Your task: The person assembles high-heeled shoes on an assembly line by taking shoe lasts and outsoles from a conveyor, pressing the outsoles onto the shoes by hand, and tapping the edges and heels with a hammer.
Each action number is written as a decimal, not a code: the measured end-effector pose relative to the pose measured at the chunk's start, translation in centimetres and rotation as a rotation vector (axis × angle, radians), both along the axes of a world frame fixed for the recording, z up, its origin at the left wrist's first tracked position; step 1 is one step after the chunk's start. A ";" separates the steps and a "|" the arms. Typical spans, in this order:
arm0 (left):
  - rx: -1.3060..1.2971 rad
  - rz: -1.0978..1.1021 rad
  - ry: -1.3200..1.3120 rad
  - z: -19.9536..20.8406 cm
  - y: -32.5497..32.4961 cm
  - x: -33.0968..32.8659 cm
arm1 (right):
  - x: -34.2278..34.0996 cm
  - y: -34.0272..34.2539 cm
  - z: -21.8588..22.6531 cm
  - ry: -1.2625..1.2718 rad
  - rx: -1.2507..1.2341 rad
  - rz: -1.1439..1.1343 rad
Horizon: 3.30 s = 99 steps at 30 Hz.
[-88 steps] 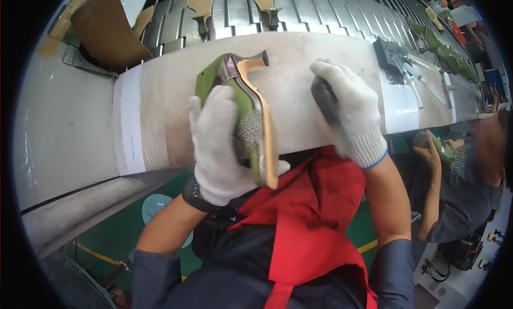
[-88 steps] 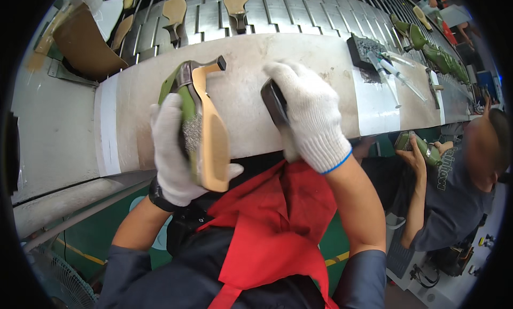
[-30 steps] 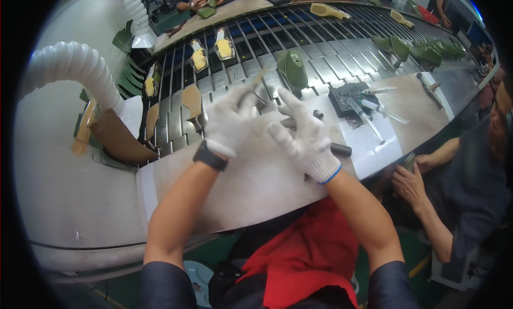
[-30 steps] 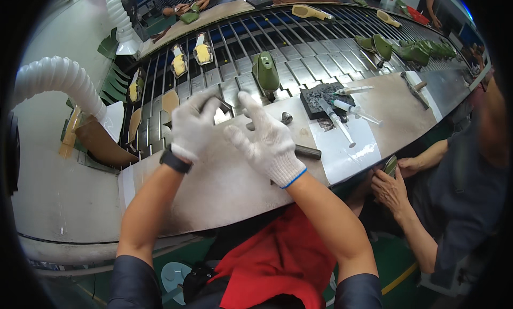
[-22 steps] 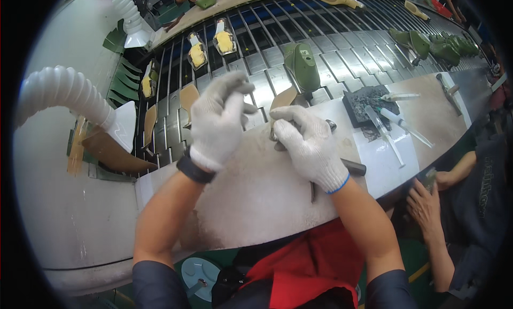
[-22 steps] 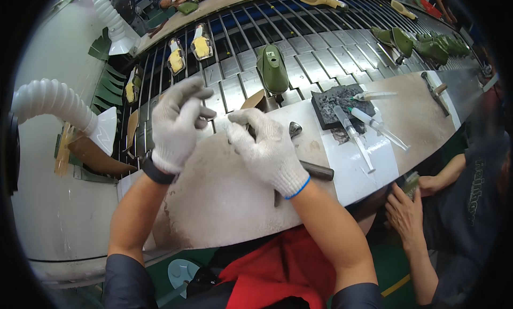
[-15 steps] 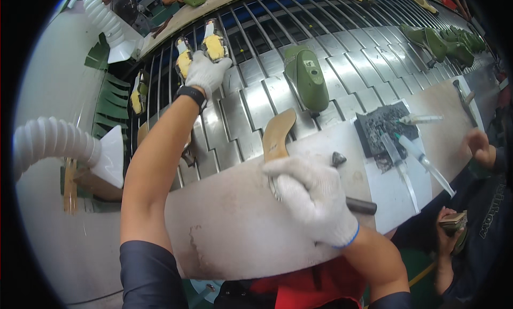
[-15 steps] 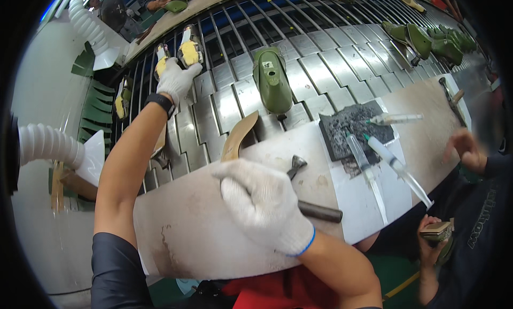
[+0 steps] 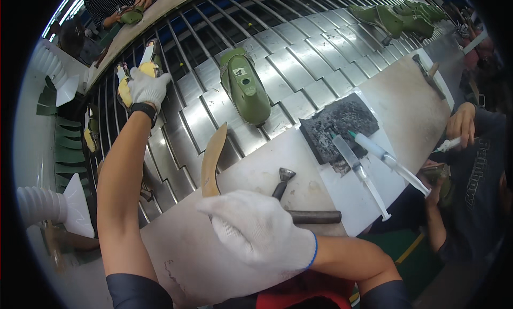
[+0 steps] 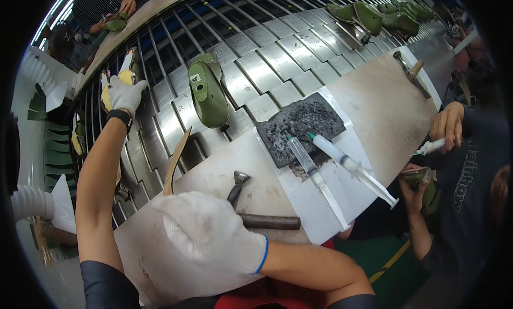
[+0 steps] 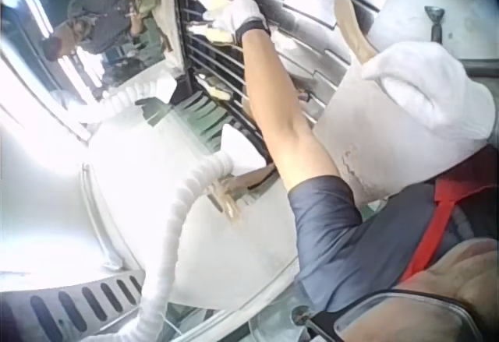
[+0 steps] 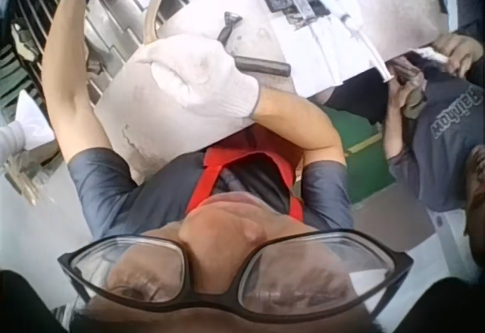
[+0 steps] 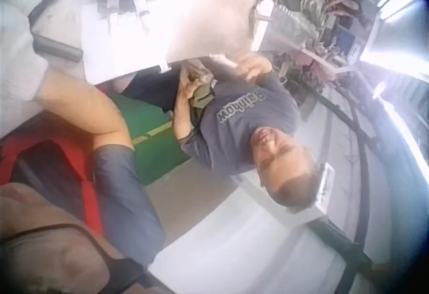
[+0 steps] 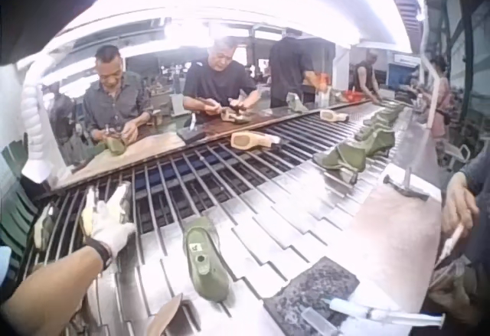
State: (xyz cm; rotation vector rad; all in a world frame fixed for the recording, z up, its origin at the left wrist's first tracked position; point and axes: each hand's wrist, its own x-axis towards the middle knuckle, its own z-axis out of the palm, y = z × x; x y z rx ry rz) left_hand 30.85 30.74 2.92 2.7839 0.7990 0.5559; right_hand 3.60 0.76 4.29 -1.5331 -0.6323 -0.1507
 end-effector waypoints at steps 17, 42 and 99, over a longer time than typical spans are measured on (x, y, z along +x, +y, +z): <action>0.225 -0.483 -0.262 5.4 -1.2 -53.7 | -2.4 -1.9 0.3 -0.525 -0.427 -0.331; -0.120 -0.527 -0.499 1.0 -2.7 -58.3 | -11.3 1.9 5.1 0.628 0.119 0.227; -1.456 -0.967 -0.492 14.5 -7.2 -51.9 | -24.7 1.9 13.5 0.836 0.149 0.419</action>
